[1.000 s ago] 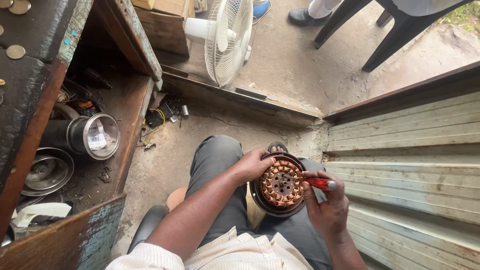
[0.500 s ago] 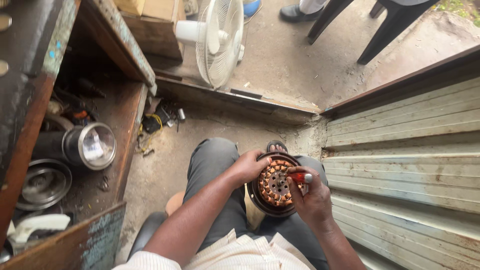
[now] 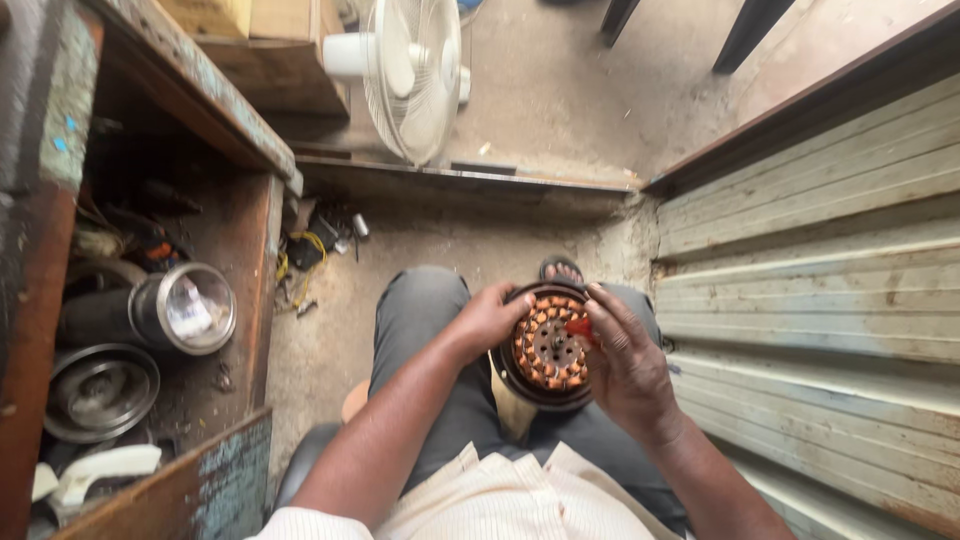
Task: The person uses a screwdriver to adjust copper windings on a circular electrical component held on their lap. They rotate the component and repeatedly insert the tool into the slots to manipulate the internal structure.
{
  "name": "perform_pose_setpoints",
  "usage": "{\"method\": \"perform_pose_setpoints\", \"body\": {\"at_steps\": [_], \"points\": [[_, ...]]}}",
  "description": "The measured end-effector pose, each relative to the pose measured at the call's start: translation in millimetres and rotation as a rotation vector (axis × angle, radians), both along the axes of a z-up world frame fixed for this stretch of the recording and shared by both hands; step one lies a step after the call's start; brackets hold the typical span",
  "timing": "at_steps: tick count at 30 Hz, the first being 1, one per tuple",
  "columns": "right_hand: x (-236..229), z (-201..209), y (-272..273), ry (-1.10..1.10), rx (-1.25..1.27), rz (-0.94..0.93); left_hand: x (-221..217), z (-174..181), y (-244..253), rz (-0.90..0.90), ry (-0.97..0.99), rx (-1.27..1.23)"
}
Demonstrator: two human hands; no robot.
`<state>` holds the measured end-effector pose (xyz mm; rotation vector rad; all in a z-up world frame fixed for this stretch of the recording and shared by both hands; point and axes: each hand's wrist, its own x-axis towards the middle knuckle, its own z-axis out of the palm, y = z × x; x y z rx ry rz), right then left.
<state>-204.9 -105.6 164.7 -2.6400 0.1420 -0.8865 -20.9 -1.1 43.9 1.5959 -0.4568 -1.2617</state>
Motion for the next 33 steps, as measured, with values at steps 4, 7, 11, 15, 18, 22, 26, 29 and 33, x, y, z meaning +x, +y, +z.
{"method": "perform_pose_setpoints", "body": {"at_steps": [4, 7, 11, 15, 18, 22, 26, 29, 33], "points": [[0.7, -23.0, -1.4, -0.047, 0.101, -0.027, 0.7, 10.0, 0.2, -0.015, 0.027, 0.025], [0.2, -34.3, -3.0, -0.001, 0.079, -0.146, -1.1, 14.3, 1.2, -0.011, 0.033, 0.042], [-2.8, -9.9, 3.6, -0.005, 0.173, -0.008, 1.1, 13.4, 2.9, -0.015, 0.026, 0.027], [-2.2, -1.6, 5.0, -0.026, 0.284, 0.082, -0.7, 6.1, 0.7, -0.013, 0.094, -0.001], [1.8, -9.2, 6.2, -0.064, 0.130, -0.087, -1.3, 6.4, -0.1, -0.025, 0.016, 0.026], [1.7, -1.6, 5.3, -0.022, 0.068, -0.117, 0.5, 10.4, 1.2, -0.023, -0.015, 0.007], [1.2, 4.6, 6.6, -0.027, 0.154, -0.035, 1.9, 16.6, 0.9, -0.023, 0.036, 0.052], [3.6, -0.6, 4.8, -0.071, 0.109, -0.086, 0.0, 20.3, -1.2, -0.033, 0.049, 0.077], [10.2, -0.4, 2.6, -0.046, 0.020, -0.138, 0.3, 21.5, -1.2, -0.018, 0.031, 0.054]]}}
